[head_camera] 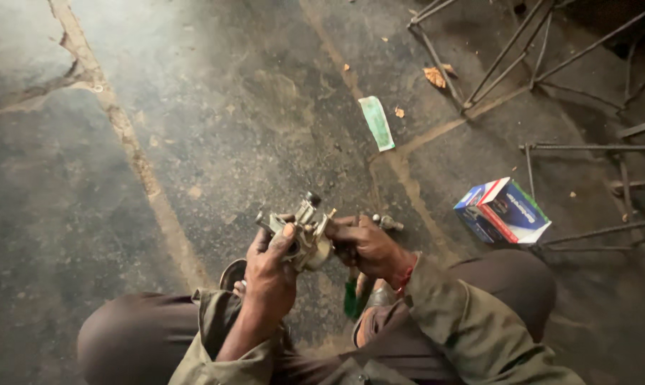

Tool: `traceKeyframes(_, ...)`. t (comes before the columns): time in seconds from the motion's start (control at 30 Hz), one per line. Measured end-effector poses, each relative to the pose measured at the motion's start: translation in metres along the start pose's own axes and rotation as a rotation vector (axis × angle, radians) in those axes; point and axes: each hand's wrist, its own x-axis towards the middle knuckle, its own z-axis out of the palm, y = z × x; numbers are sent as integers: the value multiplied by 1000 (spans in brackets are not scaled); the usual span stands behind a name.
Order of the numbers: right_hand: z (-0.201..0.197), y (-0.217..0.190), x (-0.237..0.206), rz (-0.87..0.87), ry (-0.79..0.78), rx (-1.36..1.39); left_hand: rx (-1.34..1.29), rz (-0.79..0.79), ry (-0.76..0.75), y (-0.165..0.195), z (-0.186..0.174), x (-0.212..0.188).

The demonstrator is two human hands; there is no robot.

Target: The person uses a screwdriver to remove screws and disassemble a carburetor while holding the part over their lap.

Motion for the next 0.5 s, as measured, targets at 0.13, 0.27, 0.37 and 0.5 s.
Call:
traceKeyframes(0.13, -3, -3, 4, -34, -50, 59, -62, -4, -27, 1, 2, 3)
traceKeyframes(0.27, 2, -7, 1, 37, -14, 144, -73, 44, -39, 1, 2, 4)
traceKeyframes(0.37, 6, -9, -2, 62, 30, 82, -59, 52, -28, 2, 1, 4)
traceKeyframes(0.5, 4, -8, 3, -37, -6, 21, -36, 19, -17, 3, 3, 6)
